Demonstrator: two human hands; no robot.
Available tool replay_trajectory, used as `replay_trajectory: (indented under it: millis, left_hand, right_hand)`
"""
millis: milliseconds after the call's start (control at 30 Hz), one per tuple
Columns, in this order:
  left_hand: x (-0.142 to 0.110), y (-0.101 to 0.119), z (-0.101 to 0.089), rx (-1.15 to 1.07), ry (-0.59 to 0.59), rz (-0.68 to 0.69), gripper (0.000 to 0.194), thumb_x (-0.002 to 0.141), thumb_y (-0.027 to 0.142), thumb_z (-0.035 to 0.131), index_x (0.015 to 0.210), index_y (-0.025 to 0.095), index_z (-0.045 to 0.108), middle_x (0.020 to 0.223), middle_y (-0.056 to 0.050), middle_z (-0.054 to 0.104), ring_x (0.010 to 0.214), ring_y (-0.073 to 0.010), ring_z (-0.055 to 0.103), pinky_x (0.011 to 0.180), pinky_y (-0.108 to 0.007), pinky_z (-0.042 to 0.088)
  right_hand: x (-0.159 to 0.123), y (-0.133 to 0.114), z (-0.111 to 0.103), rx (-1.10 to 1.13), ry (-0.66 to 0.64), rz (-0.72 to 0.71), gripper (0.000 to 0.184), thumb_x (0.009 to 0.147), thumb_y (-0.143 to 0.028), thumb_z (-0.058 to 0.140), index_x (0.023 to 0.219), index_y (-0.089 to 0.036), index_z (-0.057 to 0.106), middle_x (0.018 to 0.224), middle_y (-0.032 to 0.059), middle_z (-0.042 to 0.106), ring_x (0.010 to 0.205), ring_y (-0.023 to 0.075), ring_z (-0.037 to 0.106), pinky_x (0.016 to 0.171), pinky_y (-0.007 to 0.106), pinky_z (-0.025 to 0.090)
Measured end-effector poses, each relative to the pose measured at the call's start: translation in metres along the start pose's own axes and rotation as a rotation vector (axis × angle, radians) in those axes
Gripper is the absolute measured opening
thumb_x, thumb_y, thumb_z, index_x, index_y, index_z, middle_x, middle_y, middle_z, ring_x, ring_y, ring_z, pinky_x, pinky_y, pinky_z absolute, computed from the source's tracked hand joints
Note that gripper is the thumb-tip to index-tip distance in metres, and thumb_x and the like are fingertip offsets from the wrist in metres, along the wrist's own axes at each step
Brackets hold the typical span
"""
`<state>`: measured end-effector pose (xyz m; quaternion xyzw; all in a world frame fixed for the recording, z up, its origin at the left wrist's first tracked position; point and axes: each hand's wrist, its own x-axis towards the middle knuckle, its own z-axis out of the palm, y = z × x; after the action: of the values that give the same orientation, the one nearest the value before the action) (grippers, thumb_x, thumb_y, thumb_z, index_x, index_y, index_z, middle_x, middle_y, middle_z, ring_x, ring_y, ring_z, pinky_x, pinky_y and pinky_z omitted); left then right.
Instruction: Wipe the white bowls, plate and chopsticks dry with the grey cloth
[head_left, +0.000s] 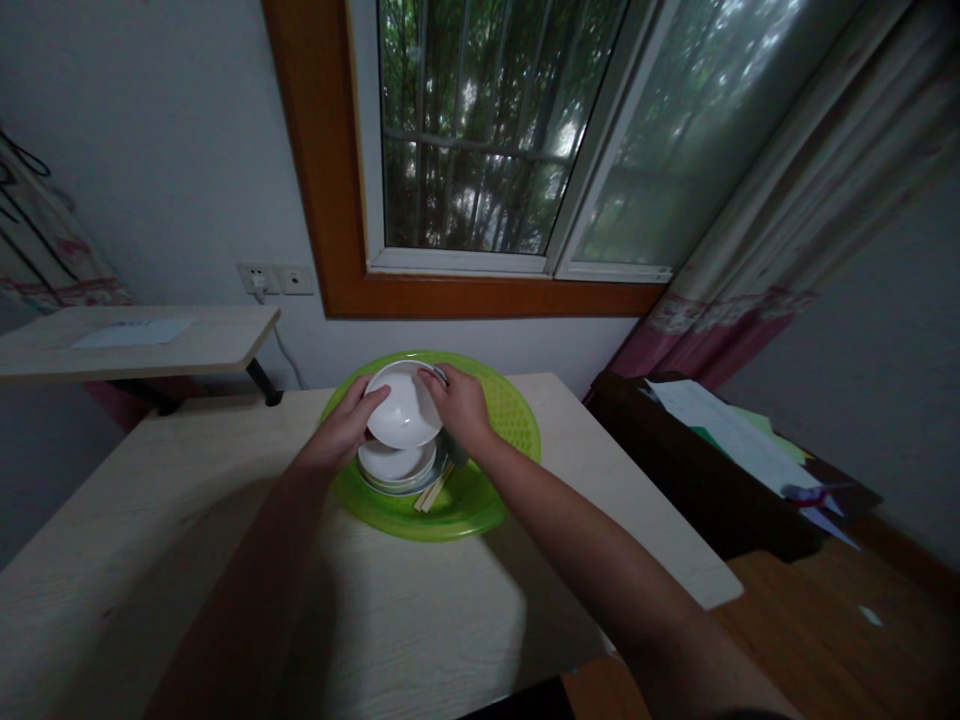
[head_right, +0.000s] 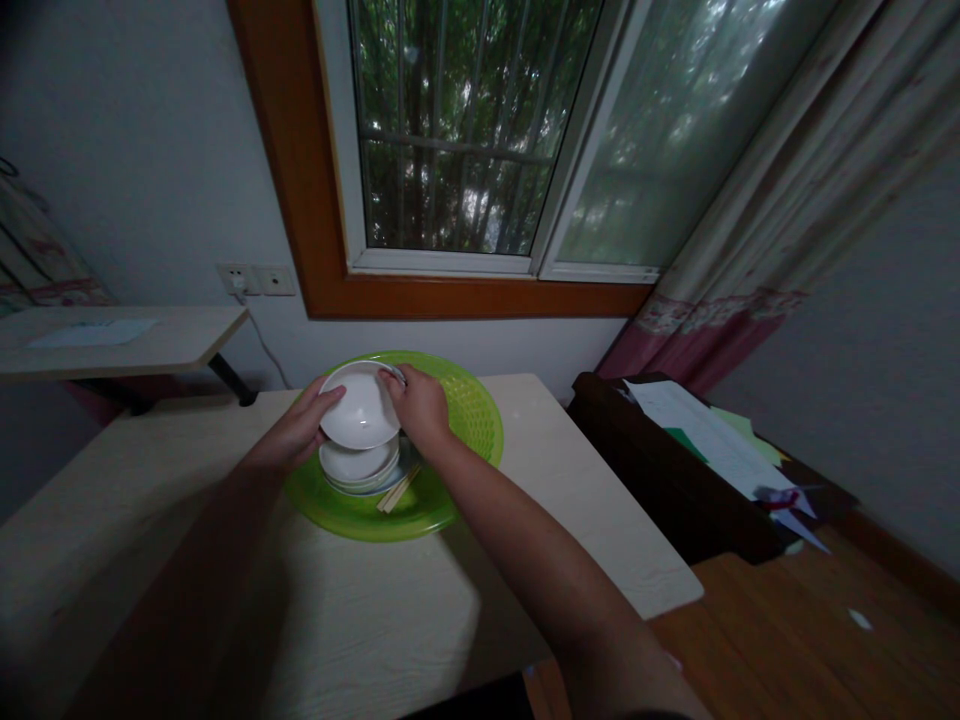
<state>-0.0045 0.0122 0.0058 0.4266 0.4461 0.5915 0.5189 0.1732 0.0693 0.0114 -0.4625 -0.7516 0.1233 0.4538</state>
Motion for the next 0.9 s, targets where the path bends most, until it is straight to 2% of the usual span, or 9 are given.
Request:
replay_trajectory:
  millis: [100, 233, 367, 533, 767, 833, 900]
  left_hand:
    - [-0.001, 0.003, 0.0, -0.053, 0.027, -0.05, 0.047, 0.084, 0.036, 0.068, 0.128, 0.021, 0.06, 0.117, -0.01, 0.071, 0.098, -0.0233, 0.071, 0.077, -0.031, 0.061]
    - [0.0, 0.007, 0.0, -0.143, 0.086, -0.117, 0.042, 0.09, 0.032, 0.063, 0.129, 0.018, 0.06, 0.119, -0.015, 0.071, 0.104, -0.0263, 0.07, 0.079, -0.038, 0.062]
    - [0.0, 0.011, 0.0, -0.186, 0.123, -0.137, 0.042, 0.092, 0.031, 0.059, 0.131, 0.017, 0.057, 0.12, -0.017, 0.07, 0.106, -0.0286, 0.069, 0.08, -0.046, 0.062]
    - [0.0, 0.014, -0.001, -0.183, 0.085, -0.129, 0.041, 0.093, 0.033, 0.057, 0.13, 0.018, 0.056, 0.125, -0.019, 0.067, 0.11, -0.0315, 0.068, 0.079, -0.054, 0.061]
    - [0.001, 0.009, -0.004, -0.1, 0.066, -0.1, 0.044, 0.092, 0.041, 0.06, 0.131, 0.021, 0.053, 0.132, -0.017, 0.062, 0.107, -0.0288, 0.067, 0.075, -0.05, 0.063]
    - [0.0, 0.009, -0.002, -0.08, 0.049, -0.083, 0.045, 0.092, 0.042, 0.06, 0.131, 0.022, 0.052, 0.132, -0.017, 0.062, 0.106, -0.0279, 0.068, 0.074, -0.049, 0.063]
    - [-0.001, 0.01, 0.0, -0.085, 0.03, -0.094, 0.045, 0.091, 0.043, 0.061, 0.131, 0.022, 0.052, 0.13, -0.016, 0.063, 0.102, -0.0266, 0.069, 0.073, -0.048, 0.064]
  right_hand:
    - [0.001, -0.002, -0.001, 0.044, 0.039, -0.03, 0.037, 0.098, -0.052, 0.055, 0.092, -0.019, 0.072, 0.088, 0.0052, 0.072, 0.078, 0.0189, 0.064, 0.074, 0.028, 0.045]
    - [0.003, -0.001, -0.001, 0.183, 0.137, -0.051, 0.034, 0.094, -0.05, 0.06, 0.097, -0.018, 0.069, 0.095, 0.0056, 0.069, 0.089, 0.02, 0.061, 0.081, 0.029, 0.045]
    - [0.004, 0.001, 0.0, 0.297, 0.154, 0.018, 0.034, 0.092, -0.051, 0.06, 0.102, -0.018, 0.065, 0.097, 0.0044, 0.068, 0.089, 0.0198, 0.06, 0.081, 0.03, 0.046]
    - [0.006, 0.005, -0.001, 0.342, 0.254, 0.134, 0.037, 0.09, -0.051, 0.06, 0.109, -0.019, 0.058, 0.099, 0.0044, 0.066, 0.088, 0.0202, 0.06, 0.082, 0.032, 0.047]
    - [0.011, 0.001, -0.012, 0.396, 0.464, 0.106, 0.041, 0.09, -0.048, 0.06, 0.116, -0.02, 0.045, 0.115, 0.0084, 0.057, 0.104, 0.0201, 0.057, 0.094, 0.034, 0.046]
    - [0.01, -0.002, -0.012, 0.378, 0.48, 0.083, 0.04, 0.091, -0.049, 0.059, 0.116, -0.021, 0.042, 0.116, 0.0088, 0.055, 0.106, 0.0199, 0.056, 0.094, 0.035, 0.047]
    - [0.007, -0.006, -0.01, 0.349, 0.43, 0.031, 0.04, 0.092, -0.049, 0.06, 0.117, -0.021, 0.043, 0.115, 0.0088, 0.056, 0.105, 0.0201, 0.057, 0.093, 0.035, 0.048]
